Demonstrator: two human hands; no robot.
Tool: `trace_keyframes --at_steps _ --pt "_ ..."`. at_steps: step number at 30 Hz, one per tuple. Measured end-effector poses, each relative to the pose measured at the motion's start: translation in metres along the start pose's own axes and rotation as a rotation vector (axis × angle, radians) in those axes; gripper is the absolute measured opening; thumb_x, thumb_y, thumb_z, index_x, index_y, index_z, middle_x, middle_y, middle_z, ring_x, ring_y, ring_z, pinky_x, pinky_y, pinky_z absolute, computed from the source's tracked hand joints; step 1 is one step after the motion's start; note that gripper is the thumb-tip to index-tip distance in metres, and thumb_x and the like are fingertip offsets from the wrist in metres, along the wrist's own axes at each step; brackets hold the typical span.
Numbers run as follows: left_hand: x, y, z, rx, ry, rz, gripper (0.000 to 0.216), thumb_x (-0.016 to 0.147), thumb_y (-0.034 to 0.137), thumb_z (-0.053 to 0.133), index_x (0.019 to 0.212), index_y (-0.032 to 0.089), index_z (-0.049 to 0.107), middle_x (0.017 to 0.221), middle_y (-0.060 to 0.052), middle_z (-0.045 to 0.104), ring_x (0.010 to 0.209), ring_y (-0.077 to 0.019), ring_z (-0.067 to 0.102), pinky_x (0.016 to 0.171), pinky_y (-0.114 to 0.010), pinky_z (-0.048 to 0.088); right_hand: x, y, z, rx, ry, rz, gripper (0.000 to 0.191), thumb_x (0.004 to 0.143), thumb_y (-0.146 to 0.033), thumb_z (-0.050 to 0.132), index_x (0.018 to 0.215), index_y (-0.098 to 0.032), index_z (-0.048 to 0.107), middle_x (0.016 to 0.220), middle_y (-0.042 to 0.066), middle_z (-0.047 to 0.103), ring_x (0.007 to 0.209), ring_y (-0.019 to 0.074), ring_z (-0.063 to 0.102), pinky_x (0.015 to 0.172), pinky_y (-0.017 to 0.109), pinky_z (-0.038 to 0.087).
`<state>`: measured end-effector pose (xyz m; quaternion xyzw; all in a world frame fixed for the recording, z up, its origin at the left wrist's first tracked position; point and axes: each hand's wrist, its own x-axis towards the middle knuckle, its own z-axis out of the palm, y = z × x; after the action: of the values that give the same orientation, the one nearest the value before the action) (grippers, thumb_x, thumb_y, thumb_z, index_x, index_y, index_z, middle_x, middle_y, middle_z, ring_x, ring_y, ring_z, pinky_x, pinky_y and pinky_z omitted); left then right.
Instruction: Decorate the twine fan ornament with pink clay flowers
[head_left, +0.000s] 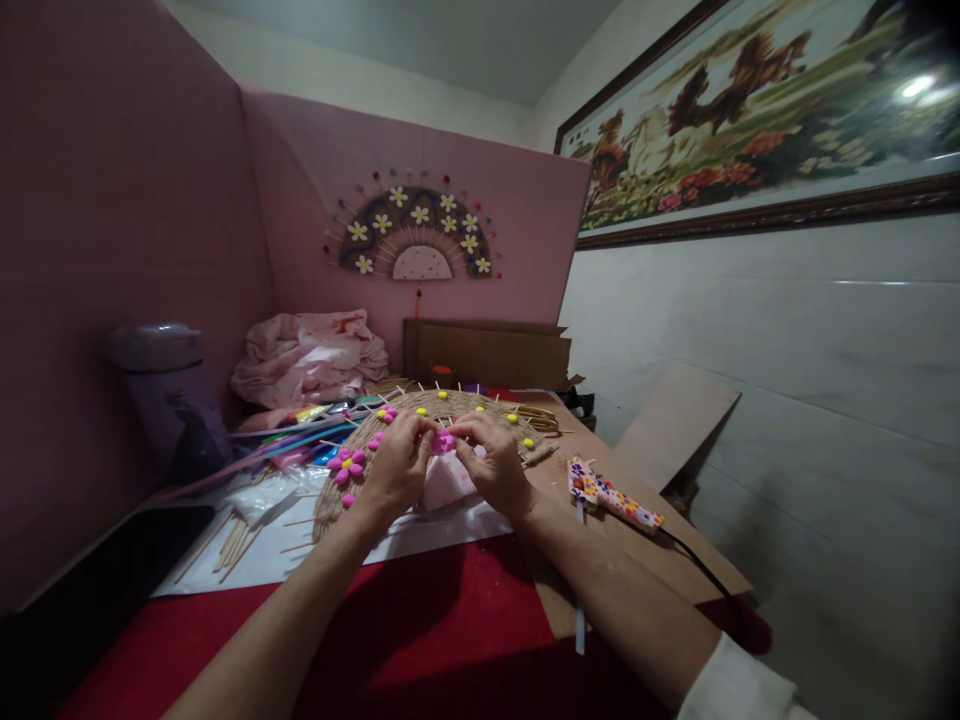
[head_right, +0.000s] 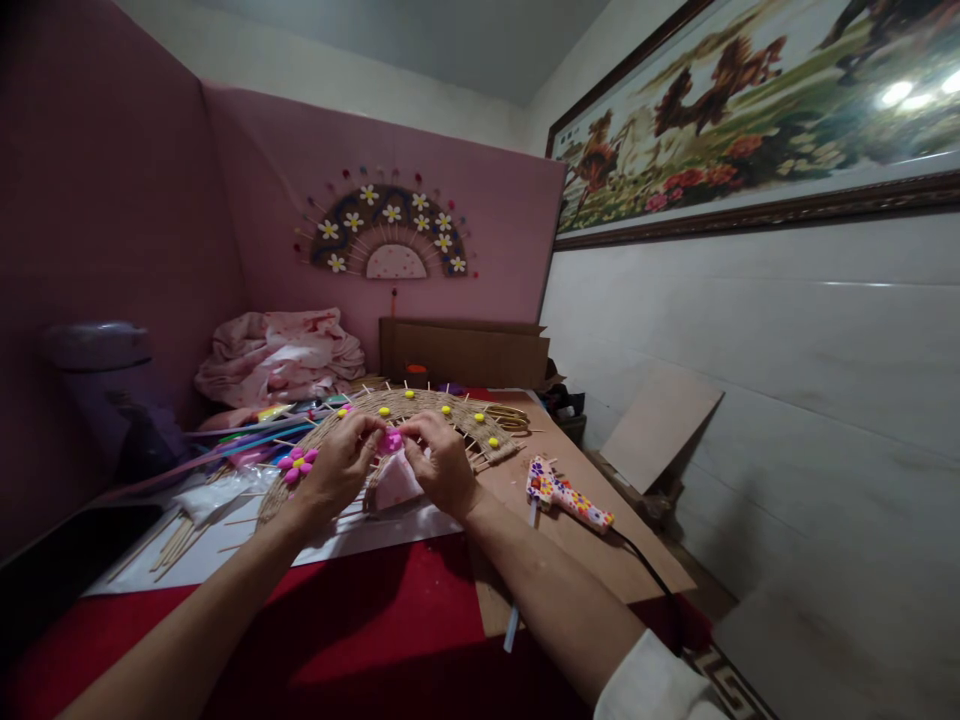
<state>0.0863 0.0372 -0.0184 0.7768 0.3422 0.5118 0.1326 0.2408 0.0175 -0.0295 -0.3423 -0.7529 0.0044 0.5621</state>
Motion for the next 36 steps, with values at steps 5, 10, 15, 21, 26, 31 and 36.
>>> trace_keyframes --at_steps 5,10,15,21,26,31,36 --pt "0.000 -0.002 0.001 0.048 0.049 0.051 0.012 0.081 0.015 0.046 0.072 0.019 0.053 0.072 -0.003 0.056 0.068 -0.0159 0.051 0.062 -0.029 0.042 0.002 -0.001 0.001 0.076 -0.028 0.069 0.016 0.087 -0.024 0.049 0.081 -0.018 0.062 0.086 0.006 0.058 0.081 0.0169 0.055 0.069 0.030 0.048" --pt "-0.001 -0.001 0.001 0.094 0.051 0.114 0.015 0.083 0.016 0.046 0.070 0.019 0.053 0.073 -0.003 0.057 0.069 -0.0155 0.052 0.064 -0.028 0.041 0.004 -0.001 0.004 0.262 -0.068 0.171 0.029 0.090 -0.036 0.045 0.070 -0.018 0.057 0.082 0.004 0.055 0.076 0.0143 0.055 0.070 0.028 0.048" --pt "-0.003 -0.001 0.002 0.120 0.043 0.154 0.011 0.086 0.017 0.046 0.083 0.019 0.056 0.080 -0.004 0.059 0.074 -0.0163 0.054 0.068 -0.029 0.044 0.005 0.005 0.006 0.374 -0.077 0.276 0.032 0.089 -0.040 0.045 0.069 -0.017 0.055 0.071 0.001 0.055 0.065 0.0122 0.054 0.065 0.026 0.047" --pt "-0.006 0.000 -0.002 0.296 -0.058 0.274 0.018 0.089 0.017 0.041 0.086 0.017 0.059 0.089 -0.009 0.061 0.083 -0.0195 0.057 0.073 -0.031 0.044 0.004 0.001 0.006 0.429 -0.126 0.311 0.032 0.088 -0.043 0.046 0.070 -0.018 0.053 0.069 -0.001 0.050 0.059 0.0110 0.051 0.058 0.025 0.047" --pt "-0.005 0.000 -0.004 0.382 -0.079 0.232 0.020 0.088 0.015 0.039 0.082 0.017 0.058 0.084 -0.008 0.061 0.077 -0.0203 0.056 0.067 -0.032 0.042 0.004 -0.006 0.003 0.335 -0.128 0.203 0.030 0.090 -0.037 0.045 0.068 -0.018 0.054 0.074 0.002 0.051 0.069 0.0128 0.053 0.064 0.026 0.048" --pt "-0.001 0.001 -0.004 0.199 -0.063 0.060 0.017 0.085 0.017 0.041 0.075 0.018 0.054 0.076 -0.005 0.059 0.074 -0.0189 0.053 0.067 -0.031 0.039 0.003 -0.004 0.002 0.272 -0.142 0.149 0.018 0.087 -0.029 0.050 0.075 -0.018 0.057 0.087 0.005 0.055 0.075 0.0144 0.055 0.064 0.027 0.048" --pt "0.000 0.003 -0.006 0.037 -0.116 -0.079 0.017 0.082 0.019 0.041 0.065 0.019 0.046 0.067 -0.001 0.050 0.066 -0.0165 0.044 0.062 -0.029 0.035 0.001 -0.003 0.002 0.077 -0.101 0.043 0.010 0.083 -0.019 0.051 0.077 -0.017 0.059 0.081 0.005 0.059 0.081 0.0169 0.055 0.072 0.030 0.044"
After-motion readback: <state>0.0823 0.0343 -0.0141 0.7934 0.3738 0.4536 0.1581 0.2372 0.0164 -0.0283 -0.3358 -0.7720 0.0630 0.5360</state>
